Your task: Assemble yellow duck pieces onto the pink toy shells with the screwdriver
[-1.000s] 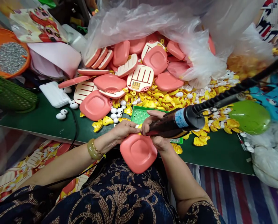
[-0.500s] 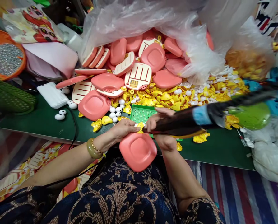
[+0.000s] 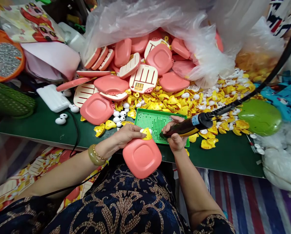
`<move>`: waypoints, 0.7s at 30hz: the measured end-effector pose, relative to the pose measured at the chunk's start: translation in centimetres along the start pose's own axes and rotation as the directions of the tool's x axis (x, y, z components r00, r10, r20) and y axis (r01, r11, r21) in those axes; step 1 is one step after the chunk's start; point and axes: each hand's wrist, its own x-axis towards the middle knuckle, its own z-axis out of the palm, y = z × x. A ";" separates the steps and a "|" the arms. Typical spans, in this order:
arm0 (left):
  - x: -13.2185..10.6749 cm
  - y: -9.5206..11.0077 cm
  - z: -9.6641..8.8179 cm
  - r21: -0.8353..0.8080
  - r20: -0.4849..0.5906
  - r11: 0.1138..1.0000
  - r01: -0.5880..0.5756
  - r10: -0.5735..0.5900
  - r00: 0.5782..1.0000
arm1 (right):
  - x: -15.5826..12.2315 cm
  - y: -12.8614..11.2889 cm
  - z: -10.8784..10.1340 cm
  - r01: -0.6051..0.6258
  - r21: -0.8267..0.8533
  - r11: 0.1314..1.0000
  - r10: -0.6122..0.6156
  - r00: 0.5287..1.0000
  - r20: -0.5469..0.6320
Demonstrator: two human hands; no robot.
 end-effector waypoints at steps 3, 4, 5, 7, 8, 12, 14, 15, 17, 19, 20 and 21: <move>0.0 0.0 0.1 -0.009 0.000 1.000 0.009 -0.009 1.000 | 0.0 0.0 0.0 0.008 0.006 1.000 -0.008 1.000 0.013; 0.0 0.0 0.1 -0.013 0.001 1.000 0.012 -0.012 1.000 | 0.0 0.0 -0.1 0.009 0.002 1.000 -0.009 1.000 0.017; 0.1 0.0 0.1 -0.018 0.003 1.000 0.016 -0.016 1.000 | 0.0 0.0 -0.1 0.009 -0.006 1.000 -0.008 1.000 0.022; 0.1 0.1 0.1 -0.025 0.010 0.999 0.022 -0.022 1.000 | 0.0 0.0 0.0 0.005 -0.032 0.999 -0.004 1.000 0.031; 0.1 0.1 0.1 -0.026 0.015 0.999 0.025 -0.024 1.000 | 0.0 0.0 0.0 0.003 -0.047 0.999 -0.002 0.999 0.035; 0.0 0.2 0.1 -0.024 0.019 0.999 0.024 -0.024 1.000 | -0.1 0.0 0.1 0.007 -0.063 0.998 -0.005 1.000 0.031; -0.1 0.2 0.1 -0.021 0.019 0.999 0.024 -0.023 1.000 | -0.1 0.0 0.2 0.003 -0.056 0.998 -0.002 1.000 0.026; -0.1 0.2 0.1 -0.019 0.021 1.000 0.025 -0.024 0.999 | -0.2 0.1 0.2 0.003 -0.054 0.999 -0.002 1.000 0.025; 0.0 0.1 0.1 -0.018 0.024 0.999 0.028 -0.028 0.999 | -0.2 0.3 0.2 0.007 -0.058 0.998 -0.005 1.000 0.021; 0.0 0.1 0.1 -0.025 0.021 0.999 0.034 -0.033 0.999 | -0.2 0.3 0.2 0.003 -0.069 0.998 -0.002 1.000 0.009; 0.0 0.1 0.1 -0.029 0.019 0.999 0.037 -0.037 0.999 | -0.1 0.2 0.3 -0.004 -0.076 0.997 0.004 1.000 -0.002; 0.0 0.1 0.1 -0.032 0.018 0.999 0.039 -0.038 0.999 | 0.0 0.0 0.4 -0.010 -0.080 0.997 0.009 1.000 -0.017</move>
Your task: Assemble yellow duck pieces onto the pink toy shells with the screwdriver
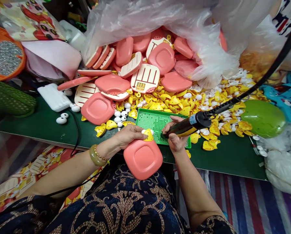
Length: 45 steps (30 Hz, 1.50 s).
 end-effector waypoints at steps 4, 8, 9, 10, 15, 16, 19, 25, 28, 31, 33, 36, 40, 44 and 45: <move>0.0 -0.1 -0.2 0.027 0.010 0.999 -0.039 0.039 0.999 | 1.0 -2.1 1.0 0.043 0.025 0.999 -0.042 0.998 -0.040; 0.1 -0.4 -0.3 0.062 0.019 0.996 -0.059 0.058 0.998 | 1.5 -4.5 3.1 0.152 0.058 0.987 -0.150 0.988 -0.039; 0.1 -0.4 -0.3 0.064 0.016 0.996 -0.057 0.056 0.998 | 1.5 -4.8 3.6 0.164 0.060 0.985 -0.162 0.986 -0.034; 0.1 -0.4 -0.3 0.063 0.013 0.996 -0.057 0.056 0.998 | 1.4 -5.0 4.0 0.168 0.062 0.984 -0.167 0.986 -0.023; -0.1 -0.2 -0.2 0.062 0.010 0.996 -0.071 0.070 0.997 | 0.9 -4.2 4.7 0.159 0.063 0.985 -0.161 0.987 0.023; -0.2 -0.1 -0.1 0.062 0.009 0.995 -0.075 0.075 0.997 | 0.9 -4.0 4.6 0.158 0.064 0.985 -0.160 0.987 0.028; -0.3 0.0 -0.1 0.055 -0.005 0.994 -0.090 0.091 0.996 | 0.8 -3.6 4.5 0.158 0.111 0.981 -0.165 0.985 0.055; -0.1 -0.2 -0.2 0.063 -0.018 0.995 -0.076 0.077 0.997 | 0.8 -3.8 5.0 0.138 0.153 0.979 -0.157 0.980 0.124; 0.0 -0.4 -0.4 0.068 -0.015 0.995 -0.072 0.073 0.997 | 0.9 -3.8 5.2 0.105 0.145 0.984 -0.128 0.979 0.161; 0.1 -0.6 -0.5 0.070 0.002 0.994 -0.086 0.087 0.996 | 1.0 -3.7 5.2 0.088 0.133 0.987 -0.115 0.971 0.208; 0.0 -0.7 -0.5 0.069 0.012 0.992 -0.104 0.103 0.995 | 1.2 -3.6 5.2 0.066 0.120 0.990 -0.093 0.969 0.230; -0.1 -0.8 -0.4 0.079 0.009 0.990 -0.117 0.117 0.993 | 1.5 -3.4 5.1 0.010 0.082 0.997 -0.030 0.968 0.251; 0.0 -0.7 -0.3 0.106 -0.010 0.987 -0.121 0.123 0.992 | 1.8 -3.0 4.9 -0.050 0.060 0.997 0.034 0.969 0.245; -0.1 -0.7 -0.3 0.100 -0.036 0.990 -0.100 0.104 0.994 | 1.6 -2.5 4.7 -0.072 0.099 0.993 0.045 0.967 0.251; -0.1 -0.7 -0.3 0.095 -0.041 0.991 -0.095 0.100 0.994 | 1.6 -2.4 4.7 -0.077 0.108 0.991 0.046 0.964 0.262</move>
